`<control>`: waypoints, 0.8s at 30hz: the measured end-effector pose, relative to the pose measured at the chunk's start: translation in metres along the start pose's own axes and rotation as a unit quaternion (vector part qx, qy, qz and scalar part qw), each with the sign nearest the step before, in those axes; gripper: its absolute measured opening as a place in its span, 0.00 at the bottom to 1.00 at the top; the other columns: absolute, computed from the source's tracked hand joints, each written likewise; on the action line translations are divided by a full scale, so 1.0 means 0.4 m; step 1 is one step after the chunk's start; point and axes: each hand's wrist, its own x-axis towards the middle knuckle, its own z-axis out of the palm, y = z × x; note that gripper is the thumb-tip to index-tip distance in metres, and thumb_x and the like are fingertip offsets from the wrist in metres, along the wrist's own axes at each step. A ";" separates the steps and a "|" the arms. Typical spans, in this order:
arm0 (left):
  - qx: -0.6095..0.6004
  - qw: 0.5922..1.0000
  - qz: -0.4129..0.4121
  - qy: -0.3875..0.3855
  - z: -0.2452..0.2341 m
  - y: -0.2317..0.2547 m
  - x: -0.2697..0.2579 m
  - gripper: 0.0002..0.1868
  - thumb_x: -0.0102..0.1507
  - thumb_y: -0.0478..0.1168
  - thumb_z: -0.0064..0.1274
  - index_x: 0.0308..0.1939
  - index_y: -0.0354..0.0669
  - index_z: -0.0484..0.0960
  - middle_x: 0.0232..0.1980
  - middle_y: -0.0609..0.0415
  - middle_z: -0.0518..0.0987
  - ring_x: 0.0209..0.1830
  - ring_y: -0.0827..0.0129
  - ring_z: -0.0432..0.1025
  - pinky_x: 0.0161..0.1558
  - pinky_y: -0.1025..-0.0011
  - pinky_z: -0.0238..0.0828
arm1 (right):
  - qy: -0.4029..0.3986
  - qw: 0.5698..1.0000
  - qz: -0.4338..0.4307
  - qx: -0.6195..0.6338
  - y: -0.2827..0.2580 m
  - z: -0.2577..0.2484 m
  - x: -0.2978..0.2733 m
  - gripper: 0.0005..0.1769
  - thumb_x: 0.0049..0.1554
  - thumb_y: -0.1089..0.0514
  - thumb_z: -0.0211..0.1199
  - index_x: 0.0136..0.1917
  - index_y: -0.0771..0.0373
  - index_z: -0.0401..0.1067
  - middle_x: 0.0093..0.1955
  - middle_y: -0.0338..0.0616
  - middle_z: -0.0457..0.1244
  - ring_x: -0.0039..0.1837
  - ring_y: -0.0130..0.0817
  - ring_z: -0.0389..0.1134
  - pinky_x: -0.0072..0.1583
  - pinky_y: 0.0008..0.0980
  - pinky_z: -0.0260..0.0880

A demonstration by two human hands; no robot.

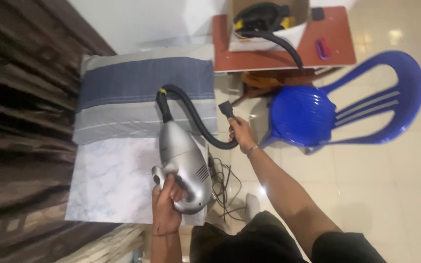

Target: The person uses a handheld vacuum cleaner to clean a striped pillow placed on a white surface. They move the vacuum nozzle back and forth across the pillow's surface, occasionally adjusting the pillow with their left hand.

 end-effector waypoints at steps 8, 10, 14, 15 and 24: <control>-0.119 0.992 0.032 0.032 -0.025 0.002 -0.042 0.09 0.68 0.41 0.45 0.33 0.43 0.71 0.21 0.63 0.60 0.21 0.74 0.59 0.30 0.70 0.61 | -0.109 0.992 0.053 -0.027 0.067 0.141 0.053 0.22 0.64 0.45 0.57 0.49 0.69 0.73 0.31 0.41 0.59 0.29 0.28 0.59 0.33 0.31 0.66; -0.138 0.990 0.036 0.016 -0.032 0.010 -0.044 0.09 0.68 0.41 0.44 0.35 0.42 0.71 0.21 0.63 0.60 0.20 0.75 0.58 0.29 0.70 0.61 | -0.120 0.990 0.067 -0.026 0.084 0.161 0.064 0.21 0.63 0.45 0.57 0.48 0.67 0.72 0.32 0.39 0.60 0.30 0.28 0.59 0.34 0.31 0.65; -0.164 0.983 0.059 -0.065 -0.042 0.022 -0.034 0.11 0.71 0.43 0.46 0.36 0.43 0.69 0.21 0.64 0.59 0.16 0.78 0.54 0.25 0.73 0.56 | -0.101 0.992 0.063 -0.036 0.056 0.192 0.114 0.18 0.63 0.46 0.57 0.45 0.64 0.72 0.31 0.40 0.60 0.29 0.29 0.59 0.33 0.31 0.64; -0.155 0.985 0.057 -0.056 -0.048 0.022 -0.051 0.11 0.70 0.43 0.46 0.36 0.42 0.70 0.21 0.64 0.58 0.16 0.78 0.54 0.24 0.73 0.55 | -0.102 0.992 0.065 -0.033 0.052 0.195 0.122 0.19 0.63 0.46 0.57 0.44 0.65 0.71 0.30 0.41 0.59 0.28 0.30 0.59 0.33 0.32 0.65; -0.148 0.988 0.034 0.000 0.044 0.086 0.064 0.05 0.67 0.42 0.48 0.40 0.46 0.72 0.18 0.66 0.56 0.13 0.80 0.50 0.20 0.74 0.50 | -0.146 0.986 0.081 -0.001 -0.112 0.232 0.332 0.16 0.63 0.46 0.56 0.43 0.61 0.68 0.29 0.36 0.58 0.27 0.25 0.55 0.30 0.29 0.61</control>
